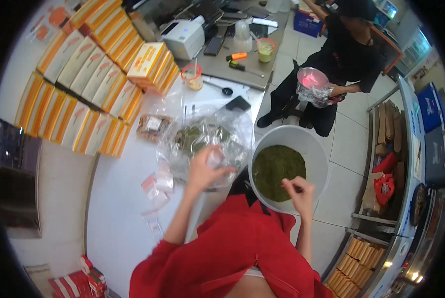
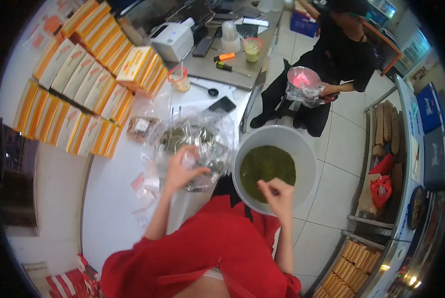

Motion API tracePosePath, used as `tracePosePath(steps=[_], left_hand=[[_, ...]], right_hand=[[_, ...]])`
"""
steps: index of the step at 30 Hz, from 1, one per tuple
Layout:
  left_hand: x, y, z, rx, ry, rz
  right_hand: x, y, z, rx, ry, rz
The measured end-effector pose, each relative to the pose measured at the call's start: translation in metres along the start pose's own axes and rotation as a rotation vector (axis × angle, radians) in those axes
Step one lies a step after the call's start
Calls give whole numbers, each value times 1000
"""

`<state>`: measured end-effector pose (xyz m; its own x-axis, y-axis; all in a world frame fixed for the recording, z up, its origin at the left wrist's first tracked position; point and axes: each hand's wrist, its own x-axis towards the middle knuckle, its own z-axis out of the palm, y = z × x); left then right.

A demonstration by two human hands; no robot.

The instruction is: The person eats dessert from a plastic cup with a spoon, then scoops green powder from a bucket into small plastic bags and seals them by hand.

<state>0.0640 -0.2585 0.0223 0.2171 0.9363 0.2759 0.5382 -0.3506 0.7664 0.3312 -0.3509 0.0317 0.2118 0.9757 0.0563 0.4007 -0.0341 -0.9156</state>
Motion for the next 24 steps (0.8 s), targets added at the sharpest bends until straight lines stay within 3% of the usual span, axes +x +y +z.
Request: tracePosePath(steps=[1, 3, 4, 6, 8, 10, 13, 16, 18, 19, 22, 24], left_hand=[[-9, 5, 17, -224, 6, -13], [-25, 29, 48, -887, -141, -665], [-29, 37, 63, -886, -155, -655], [-28, 49, 83, -1432, -159, -654], [-20, 55, 85, -1365, -133, -623], [-18, 56, 90, -1298, -100, -595], [-18, 43, 100, -1085, -86, -523], [-15, 41, 100, -898, -70, -524], [-9, 40, 95, -615, 88, -516], [-10, 33, 93, -617, 83, -511], [-9, 26, 88, -686, -48, -528], [-7, 62, 82, -636, -217, -69]], right_hand=[[-1, -7, 10, 48, -34, 63], [-4, -21, 30, 132, -88, 96], [-3, -29, 40, 168, -100, 59], [1, -25, 54, 191, -50, 44], [5, -22, 54, 175, 90, 51], [5, -12, 47, 215, 81, 133], [6, -8, 42, 142, 123, 35], [6, -3, 36, 266, 140, -45], [7, -2, 29, 376, 159, 103], [8, -7, 25, 467, 259, 148], [8, -9, 10, 427, 232, 211], [3, -12, 17, 422, 203, 147]])
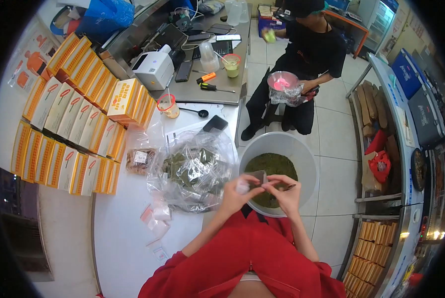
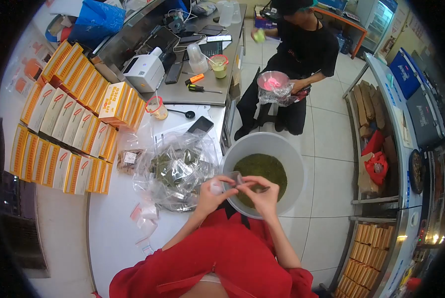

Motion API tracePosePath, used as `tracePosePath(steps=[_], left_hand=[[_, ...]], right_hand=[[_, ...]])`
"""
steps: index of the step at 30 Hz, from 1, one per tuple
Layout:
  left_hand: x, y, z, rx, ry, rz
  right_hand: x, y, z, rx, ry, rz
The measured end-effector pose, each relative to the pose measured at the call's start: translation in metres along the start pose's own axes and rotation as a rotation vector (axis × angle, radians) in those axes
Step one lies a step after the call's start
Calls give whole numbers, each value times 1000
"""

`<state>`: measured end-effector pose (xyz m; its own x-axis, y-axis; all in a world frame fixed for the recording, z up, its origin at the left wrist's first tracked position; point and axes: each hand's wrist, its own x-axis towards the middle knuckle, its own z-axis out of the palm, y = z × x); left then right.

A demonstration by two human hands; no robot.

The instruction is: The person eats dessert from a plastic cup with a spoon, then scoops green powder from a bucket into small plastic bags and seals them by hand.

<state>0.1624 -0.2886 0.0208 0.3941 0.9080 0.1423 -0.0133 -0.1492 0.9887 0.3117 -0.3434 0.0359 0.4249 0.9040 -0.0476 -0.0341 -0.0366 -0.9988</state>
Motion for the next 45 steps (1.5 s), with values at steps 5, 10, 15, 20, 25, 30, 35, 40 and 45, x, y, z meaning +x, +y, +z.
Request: tracePosePath(steps=[5, 10, 15, 20, 25, 30, 35, 40, 45], left_hand=[[-1, 2, -4, 118, -71, -11], [2, 7, -19, 175, -88, 58], [1, 21, -19, 135, 55, -131], [1, 19, -13, 61, 62, -186], [2, 23, -7, -23, 109, -203], [3, 17, -8, -4, 61, -137], [8, 21, -13, 344, -80, -20], [11, 15, -12, 579, -242, 143], [8, 20, 22, 359, 132, -60]], right_hand=[[-6, -8, 9, -197, -65, -134], [-10, -14, 15, -287, -1, -279], [-11, -26, 18, -390, -86, -383], [-9, -7, 17, -446, -75, -541], [-9, -8, 19, -490, -61, -595], [-6, -18, 14, -388, -30, -391], [-5, -10, 19, -358, 25, -498], [0, -4, 17, -349, 90, -568], [3, 13, 27, -438, 397, -762]])
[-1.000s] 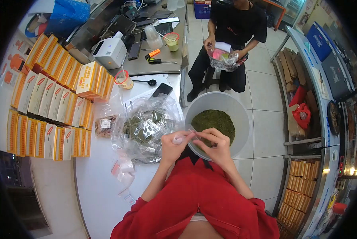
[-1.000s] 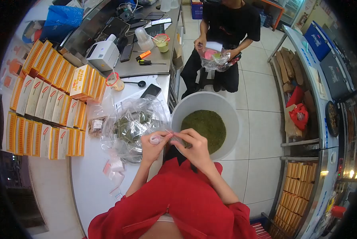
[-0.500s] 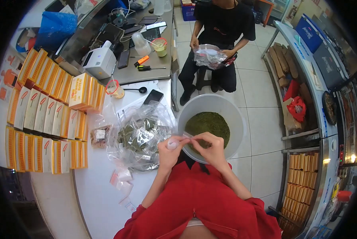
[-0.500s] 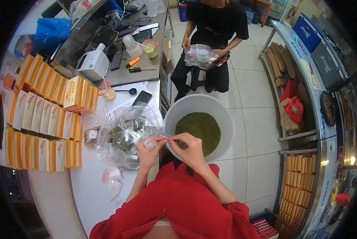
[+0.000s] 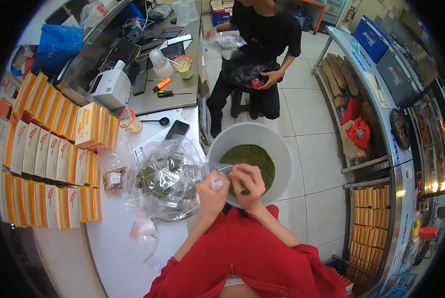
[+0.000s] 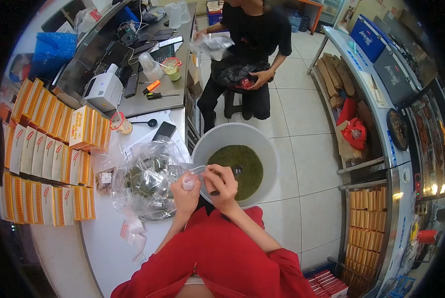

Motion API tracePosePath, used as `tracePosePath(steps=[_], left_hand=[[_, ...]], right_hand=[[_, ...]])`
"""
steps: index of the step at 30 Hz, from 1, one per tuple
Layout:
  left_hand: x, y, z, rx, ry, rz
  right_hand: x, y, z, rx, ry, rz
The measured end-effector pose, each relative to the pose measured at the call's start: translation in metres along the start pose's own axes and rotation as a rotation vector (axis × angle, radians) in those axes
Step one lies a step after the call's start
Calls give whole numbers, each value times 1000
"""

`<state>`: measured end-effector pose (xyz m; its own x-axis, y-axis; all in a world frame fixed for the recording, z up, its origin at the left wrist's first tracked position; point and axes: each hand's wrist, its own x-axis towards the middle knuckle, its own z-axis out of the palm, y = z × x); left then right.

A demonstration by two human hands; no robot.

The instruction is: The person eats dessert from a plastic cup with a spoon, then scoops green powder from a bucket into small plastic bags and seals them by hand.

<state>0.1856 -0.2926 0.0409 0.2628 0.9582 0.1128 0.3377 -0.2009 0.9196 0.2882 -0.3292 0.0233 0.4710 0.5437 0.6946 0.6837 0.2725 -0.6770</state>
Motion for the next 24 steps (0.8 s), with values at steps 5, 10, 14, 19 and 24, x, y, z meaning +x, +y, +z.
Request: tracePosePath(steps=[5, 10, 14, 19, 24], left_hand=[[-4, 0, 0, 12, -11, 272], [18, -8, -29, -991, -481, -587], [40, -19, -37, -531, -531, -517], [54, -26, -49, -396, -629, -502], [54, -40, -46, -265, -760, -514]], right_hand=[[18, -18, -13, 213, -178, 457], [21, -6, -40, 82, -118, 106], [19, -9, -56, 58, -363, -50], [17, -1, -66, 22, -478, -117], [10, 4, -70, 35, -652, -146]])
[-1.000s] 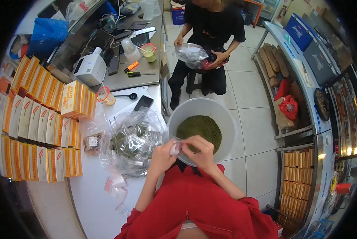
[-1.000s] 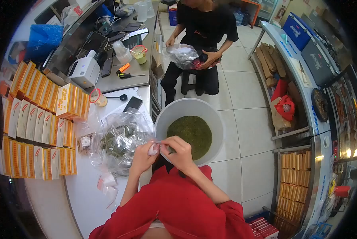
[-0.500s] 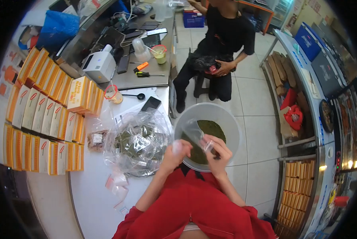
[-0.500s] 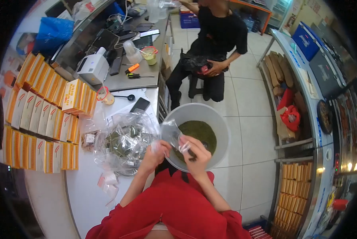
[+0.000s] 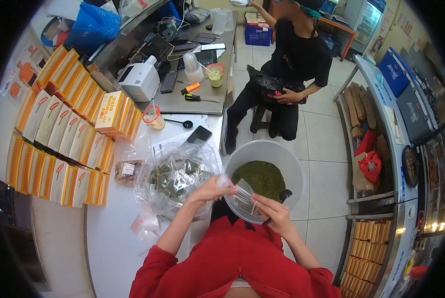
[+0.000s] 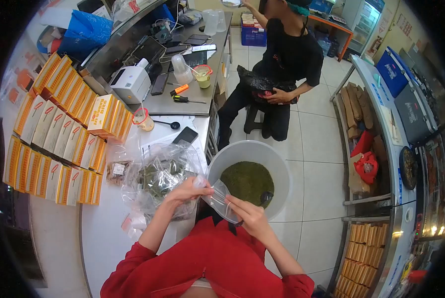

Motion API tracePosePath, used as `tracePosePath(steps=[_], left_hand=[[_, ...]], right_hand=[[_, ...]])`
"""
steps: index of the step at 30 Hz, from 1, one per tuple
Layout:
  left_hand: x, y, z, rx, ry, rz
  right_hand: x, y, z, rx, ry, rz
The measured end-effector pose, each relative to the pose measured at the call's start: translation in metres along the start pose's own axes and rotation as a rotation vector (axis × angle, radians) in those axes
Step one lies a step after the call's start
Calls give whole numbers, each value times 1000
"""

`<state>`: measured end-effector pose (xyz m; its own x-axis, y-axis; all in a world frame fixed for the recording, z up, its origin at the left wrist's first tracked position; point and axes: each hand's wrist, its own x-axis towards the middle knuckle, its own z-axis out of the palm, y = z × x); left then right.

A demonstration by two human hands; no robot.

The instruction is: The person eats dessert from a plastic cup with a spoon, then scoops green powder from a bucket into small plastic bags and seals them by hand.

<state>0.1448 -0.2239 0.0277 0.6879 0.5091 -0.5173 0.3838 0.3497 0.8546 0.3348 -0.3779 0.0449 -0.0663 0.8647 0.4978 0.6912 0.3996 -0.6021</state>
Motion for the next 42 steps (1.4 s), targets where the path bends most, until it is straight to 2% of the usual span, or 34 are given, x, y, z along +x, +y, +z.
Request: tracePosePath(steps=[1, 2, 3, 4, 5, 6, 8, 10, 11, 13, 14, 15, 16, 17, 19, 21, 23, 25, 26, 28, 29, 31, 33, 35, 36, 37, 39, 40, 42], left_hand=[[6, -7, -6, 2, 2, 5], [13, -16, -11, 88, 142, 141], [17, -22, -17, 173, 285, 279], [8, -11, -18, 336, 353, 373], [1, 2, -10, 343, 359, 384], [-6, 13, 3, 439, 198, 637], [-13, 20, 14, 530, 27, 874], [-11, 23, 16, 783, -460, 315], [-9, 19, 12, 780, -465, 312], [-6, 2, -4, 758, -336, 360], [-10, -5, -9, 656, -307, 414], [-14, -12, -15, 586, -303, 378], [-18, -22, -17, 504, -304, 325], [-20, -37, -18, 282, -357, 281], [-31, -53, -14, 185, -350, 316], [-46, -64, -1, 57, -359, 213], [-54, -74, 5, -67, -249, 179], [-60, -84, 9, -126, -196, 182], [-62, -85, 10, -125, -147, 223], [-64, -84, 11, -128, -94, 265], [-67, -80, 12, -93, -54, 302], [-69, -79, 10, -57, -14, 336], [-70, -82, 6, 92, 138, 341], [-67, -82, 2, 59, 154, 308], [-65, -81, 0, 28, 169, 275], [-60, -80, 0, 31, 166, 278], [-45, -77, 4, 34, 228, 331], [-37, -78, 6, 37, 221, 337], [-18, -83, 12, -134, 234, 289]], right_hand=[[-2, 4, 3, -3, -67, 17], [0, 7, 8, -3, 28, -46], [2, 7, 7, -5, 32, -54], [3, 6, 4, 33, 26, -3], [7, 6, 3, 73, 24, 49], [9, 4, 3, 77, 31, 44], [9, -1, 5, 74, -221, 115], [11, 3, 10, 98, -255, 104], [14, 4, 11, 121, -285, 95], [21, 7, 4, 153, -377, 200], [18, 15, 10, -13, -253, 170], [9, 23, 18, -173, -142, 148], [-9, 43, 31, -112, -210, 235], [-35, 66, 45, -41, -285, 333], [-80, 99, 66, -59, -689, 360], [-101, 115, 83, 192, -639, 398], [-93, 134, 106, 175, -480, 384], [-82, 151, 131, -51, -395, 382], [-81, 161, 147, -52, -402, 387], [-85, 176, 173, -577, -730, 327], [-91, 178, 176, -577, -736, 325], [-102, 181, 180, -504, -1057, 229], [-110, 193, 169, -386, -1008, 278], [-106, 215, 151, 36, -1022, 431], [-108, 224, 138, 144, -937, 520], [-104, 224, 121, 143, -932, 521], [-90, 211, 83, 605, -869, 1142], [-86, 203, 71, 603, -858, 1144], [-85, 186, 48, 867, -729, 1215]])
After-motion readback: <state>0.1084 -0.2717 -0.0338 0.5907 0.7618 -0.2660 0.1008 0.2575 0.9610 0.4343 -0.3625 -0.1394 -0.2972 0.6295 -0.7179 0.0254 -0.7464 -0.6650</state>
